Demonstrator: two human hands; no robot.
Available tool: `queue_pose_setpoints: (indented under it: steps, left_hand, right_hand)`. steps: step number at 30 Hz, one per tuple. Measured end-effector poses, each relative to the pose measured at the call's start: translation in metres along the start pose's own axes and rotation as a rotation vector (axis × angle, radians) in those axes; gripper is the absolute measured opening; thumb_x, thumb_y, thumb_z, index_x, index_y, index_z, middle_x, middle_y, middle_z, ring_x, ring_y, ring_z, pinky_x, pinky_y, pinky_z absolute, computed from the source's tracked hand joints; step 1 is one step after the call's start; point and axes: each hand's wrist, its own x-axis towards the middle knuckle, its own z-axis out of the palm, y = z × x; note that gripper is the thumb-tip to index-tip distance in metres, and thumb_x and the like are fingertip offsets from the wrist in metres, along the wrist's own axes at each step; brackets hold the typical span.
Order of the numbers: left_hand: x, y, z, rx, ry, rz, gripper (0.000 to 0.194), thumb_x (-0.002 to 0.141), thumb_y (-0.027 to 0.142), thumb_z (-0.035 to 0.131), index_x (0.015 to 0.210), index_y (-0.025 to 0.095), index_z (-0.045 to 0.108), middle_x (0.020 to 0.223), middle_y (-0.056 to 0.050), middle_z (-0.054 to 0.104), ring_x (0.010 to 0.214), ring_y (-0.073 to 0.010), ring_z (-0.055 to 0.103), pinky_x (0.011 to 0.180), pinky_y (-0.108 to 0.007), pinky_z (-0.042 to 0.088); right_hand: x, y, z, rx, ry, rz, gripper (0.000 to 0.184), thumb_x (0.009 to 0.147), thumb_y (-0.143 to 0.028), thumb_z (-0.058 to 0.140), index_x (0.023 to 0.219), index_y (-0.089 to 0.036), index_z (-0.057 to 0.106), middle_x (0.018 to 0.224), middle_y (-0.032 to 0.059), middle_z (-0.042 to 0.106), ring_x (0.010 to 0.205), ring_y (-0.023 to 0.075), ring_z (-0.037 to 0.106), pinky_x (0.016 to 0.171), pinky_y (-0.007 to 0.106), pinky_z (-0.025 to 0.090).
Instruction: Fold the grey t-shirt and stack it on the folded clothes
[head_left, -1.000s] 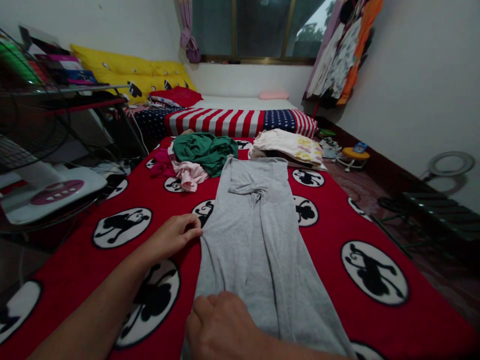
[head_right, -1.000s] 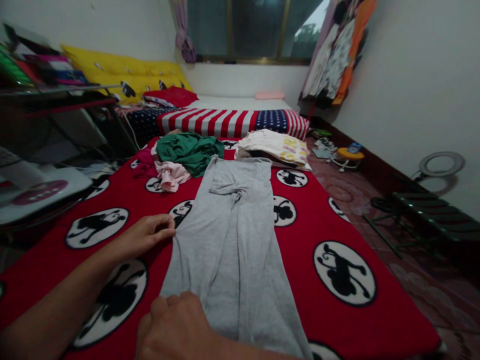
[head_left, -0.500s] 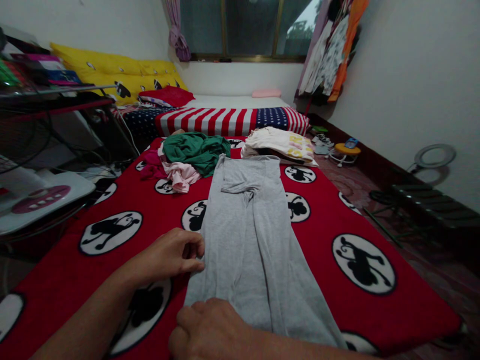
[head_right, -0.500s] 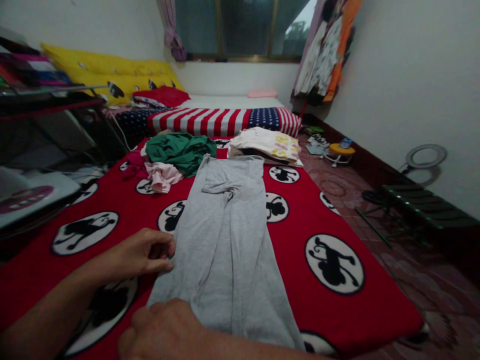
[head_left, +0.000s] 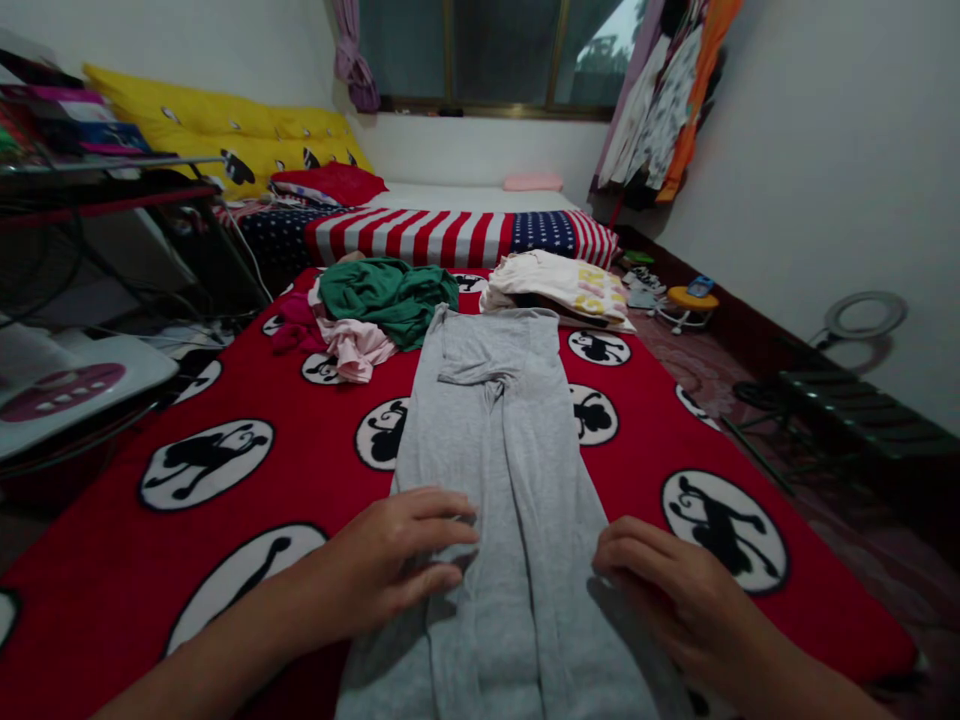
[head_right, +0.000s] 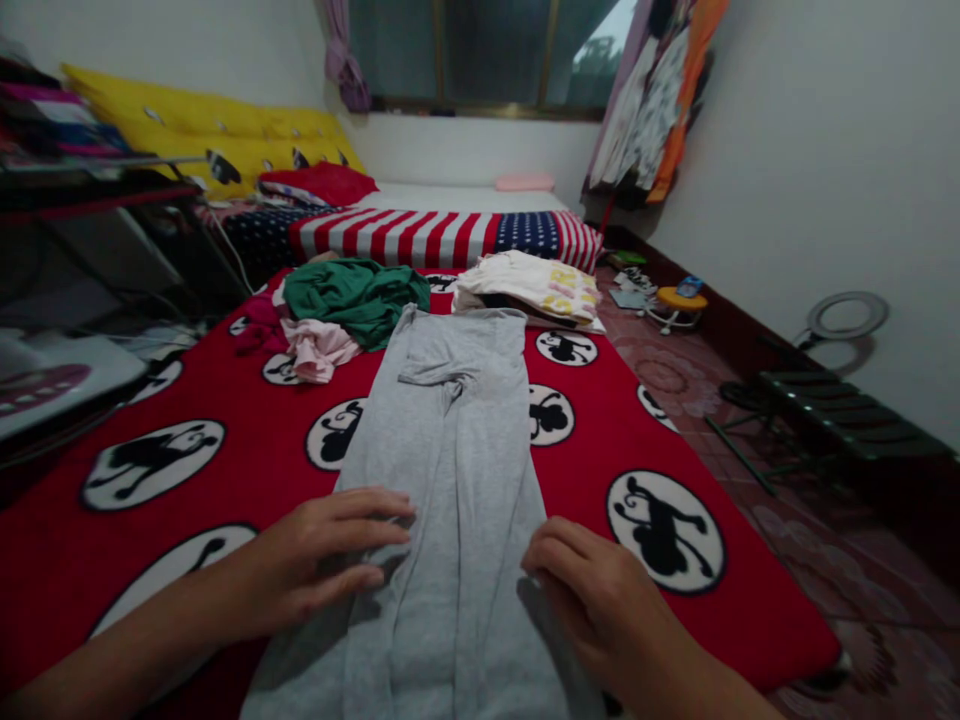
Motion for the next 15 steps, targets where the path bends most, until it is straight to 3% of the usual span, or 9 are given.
queue_pose_setpoints:
  steps: [3, 8, 12, 15]
  left_hand:
    - [0.021, 0.003, 0.002, 0.092, 0.067, 0.079, 0.03, 0.092, 0.016, 0.048, 0.12, 0.022, 0.058, 0.123, -0.009, 0.06, 0.111, -0.0188, 0.057, 0.093, -0.031, 0.047]
    - [0.065, 0.001, 0.012, 0.252, 0.06, 0.262, 0.041, 0.085, 0.003, 0.045, 0.122, 0.017, 0.057, 0.126, -0.012, 0.057, 0.115, -0.0233, 0.052, 0.097, -0.036, 0.043]
    - [0.081, -0.002, 0.019, 0.25, -0.019, 0.28, 0.036, 0.088, 0.007, 0.048, 0.117, 0.023, 0.061, 0.107, -0.006, 0.061, 0.097, -0.0183, 0.056, 0.084, -0.029, 0.045]
    - [0.08, -0.001, 0.02, 0.245, -0.029, 0.27, 0.027, 0.088, 0.01, 0.05, 0.104, 0.025, 0.067, 0.089, -0.003, 0.059, 0.083, -0.0164, 0.054, 0.074, -0.027, 0.042]
  right_hand:
    - [-0.008, 0.006, -0.001, -0.006, -0.013, 0.01, 0.021, 0.093, -0.009, 0.038, 0.099, -0.021, 0.053, 0.096, 0.0064, 0.057, 0.086, 0.015, 0.056, 0.073, 0.025, 0.042]
    - [-0.011, 0.0, -0.007, -0.014, -0.077, -0.082, 0.029, 0.087, -0.003, 0.04, 0.105, -0.021, 0.054, 0.101, 0.0072, 0.057, 0.088, 0.0155, 0.055, 0.073, 0.026, 0.043]
    - [-0.017, -0.007, -0.016, -0.022, -0.174, -0.081, 0.031, 0.085, -0.002, 0.043, 0.106, -0.021, 0.056, 0.106, 0.0077, 0.056, 0.095, 0.0172, 0.053, 0.081, 0.03, 0.042]
    - [-0.019, -0.001, -0.013, -0.055, -0.168, -0.068, 0.018, 0.09, -0.01, 0.045, 0.099, -0.02, 0.057, 0.101, 0.0071, 0.056, 0.091, 0.0173, 0.052, 0.079, 0.031, 0.041]
